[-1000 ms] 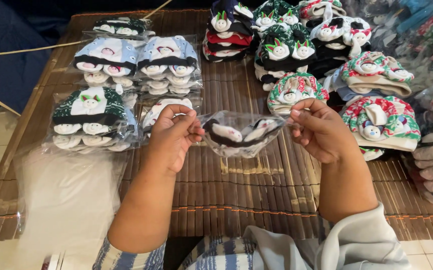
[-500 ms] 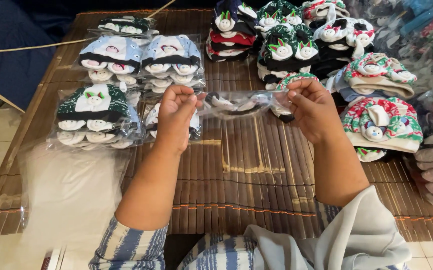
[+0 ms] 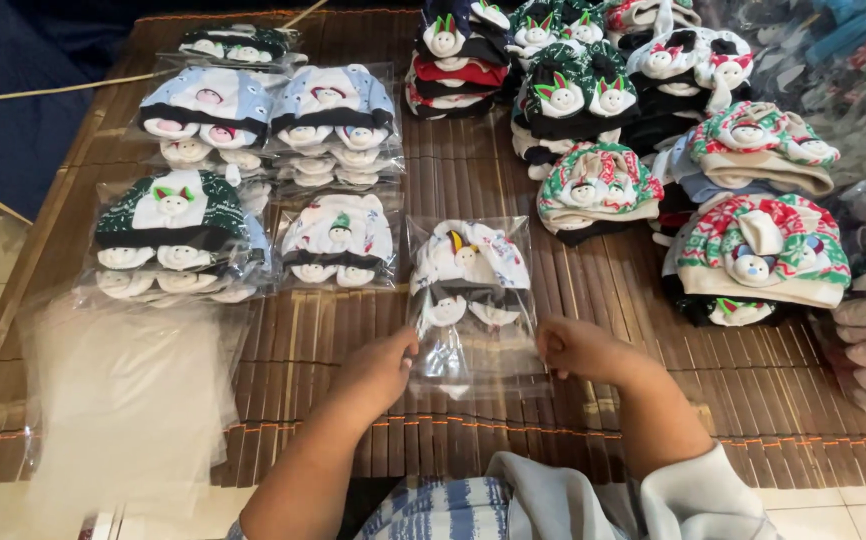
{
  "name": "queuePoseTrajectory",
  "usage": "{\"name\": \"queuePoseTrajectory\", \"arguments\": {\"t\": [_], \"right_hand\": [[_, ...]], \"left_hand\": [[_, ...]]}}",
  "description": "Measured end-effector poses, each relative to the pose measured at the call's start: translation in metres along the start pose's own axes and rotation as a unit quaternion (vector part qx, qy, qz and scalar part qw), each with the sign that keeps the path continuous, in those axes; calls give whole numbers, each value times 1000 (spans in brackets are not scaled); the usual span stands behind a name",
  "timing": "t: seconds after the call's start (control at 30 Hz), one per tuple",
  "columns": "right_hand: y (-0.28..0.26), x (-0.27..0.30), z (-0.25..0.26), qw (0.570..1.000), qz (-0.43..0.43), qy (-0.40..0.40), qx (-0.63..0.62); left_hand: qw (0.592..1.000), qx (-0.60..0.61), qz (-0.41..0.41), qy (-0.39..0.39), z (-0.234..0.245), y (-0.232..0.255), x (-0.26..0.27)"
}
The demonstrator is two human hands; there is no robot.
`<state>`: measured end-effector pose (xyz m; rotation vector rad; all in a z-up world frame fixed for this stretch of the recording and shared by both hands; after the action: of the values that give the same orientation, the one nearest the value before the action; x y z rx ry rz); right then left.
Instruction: Packaging small knitted hats into individual plastic bags
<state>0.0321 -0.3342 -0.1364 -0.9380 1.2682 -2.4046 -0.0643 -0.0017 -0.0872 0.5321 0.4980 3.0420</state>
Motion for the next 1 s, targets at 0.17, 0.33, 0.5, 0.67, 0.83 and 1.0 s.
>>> {"name": "queuePoseTrajectory", "arguments": {"t": [0.17, 0.33, 0.5, 0.67, 0.83, 1.0], "right_hand": [[-48, 6, 12, 975, 28, 122, 183], [-105, -34, -18, 835, 335, 367, 236], [-76, -97, -35, 818, 333, 340, 323], [-55, -102, -30, 855, 269, 292, 333], [-53, -101, -32, 850, 280, 317, 314], [-47, -106, -36, 852, 261, 325, 319]], "left_hand": [[995, -78, -1, 57, 10, 20, -17], [936, -52, -160, 309, 32, 64, -72], [905, -132, -197, 353, -6, 48, -144], [908, -165, -168, 347, -27, 42, -154], [902, -152, -162, 370, -36, 37, -162], [917, -121, -156, 347, -37, 36, -157]]}}
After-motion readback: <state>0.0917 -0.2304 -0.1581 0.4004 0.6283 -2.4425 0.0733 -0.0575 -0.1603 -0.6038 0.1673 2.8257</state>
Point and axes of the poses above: each hand's wrist, its own x-axis away from the middle knuckle, its own z-axis out of the back of the hand, y = z × x, the point moved 2 cm from there along -x, towards the middle knuckle, and after that the axes turned 11 degrees about -x, right-handed, at the moved point
